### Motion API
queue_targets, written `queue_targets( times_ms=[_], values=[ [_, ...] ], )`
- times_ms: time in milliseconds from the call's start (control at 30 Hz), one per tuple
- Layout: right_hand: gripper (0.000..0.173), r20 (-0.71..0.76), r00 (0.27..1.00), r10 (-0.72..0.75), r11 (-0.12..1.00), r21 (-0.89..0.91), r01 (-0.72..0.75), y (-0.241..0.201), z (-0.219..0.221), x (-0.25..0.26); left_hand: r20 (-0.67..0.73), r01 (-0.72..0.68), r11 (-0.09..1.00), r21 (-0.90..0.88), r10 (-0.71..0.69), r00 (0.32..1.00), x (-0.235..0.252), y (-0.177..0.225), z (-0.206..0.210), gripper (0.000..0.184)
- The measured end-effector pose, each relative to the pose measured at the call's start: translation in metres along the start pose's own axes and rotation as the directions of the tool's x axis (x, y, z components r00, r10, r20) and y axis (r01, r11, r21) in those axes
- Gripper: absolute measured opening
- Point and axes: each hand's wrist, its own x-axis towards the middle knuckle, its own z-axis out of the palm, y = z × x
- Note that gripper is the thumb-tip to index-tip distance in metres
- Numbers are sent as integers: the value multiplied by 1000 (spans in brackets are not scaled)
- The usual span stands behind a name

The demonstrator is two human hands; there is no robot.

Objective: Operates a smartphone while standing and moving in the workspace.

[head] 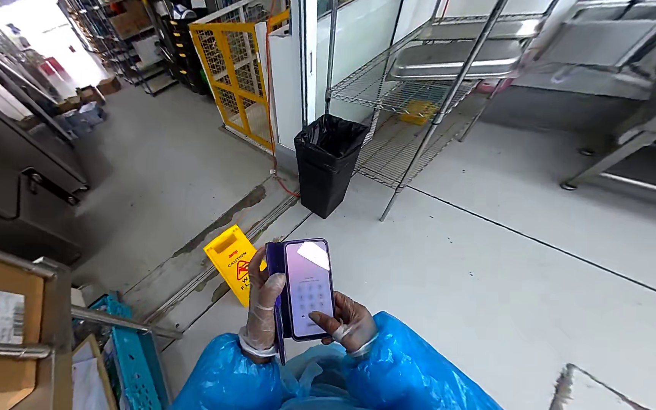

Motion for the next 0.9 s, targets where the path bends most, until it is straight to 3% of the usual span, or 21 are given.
queue_targets(
  times_ms=[167, 400, 600, 900],
  values=[
    [30, 65, 989, -134, 991, 2, 134, -9, -16, 54, -45, 33, 999, -19, -34, 998, 54, -7, 1, 97],
    [12, -60, 985, -161, 987, -31, 159, -36, -11, 173, -15, 13, 998, -69, -14, 1000, 168, -12, -14, 97],
    [10, -81, 982, -170, 985, -52, 166, -86, 17, 281, -32, -15, 997, -82, 13, 999, 279, 14, -25, 100],
    [19, -64, 966, -249, 967, 32, 252, -123, 27, 395, -71, 23, 999, -41, -26, 997, 401, 24, -30, 104]
  ],
)
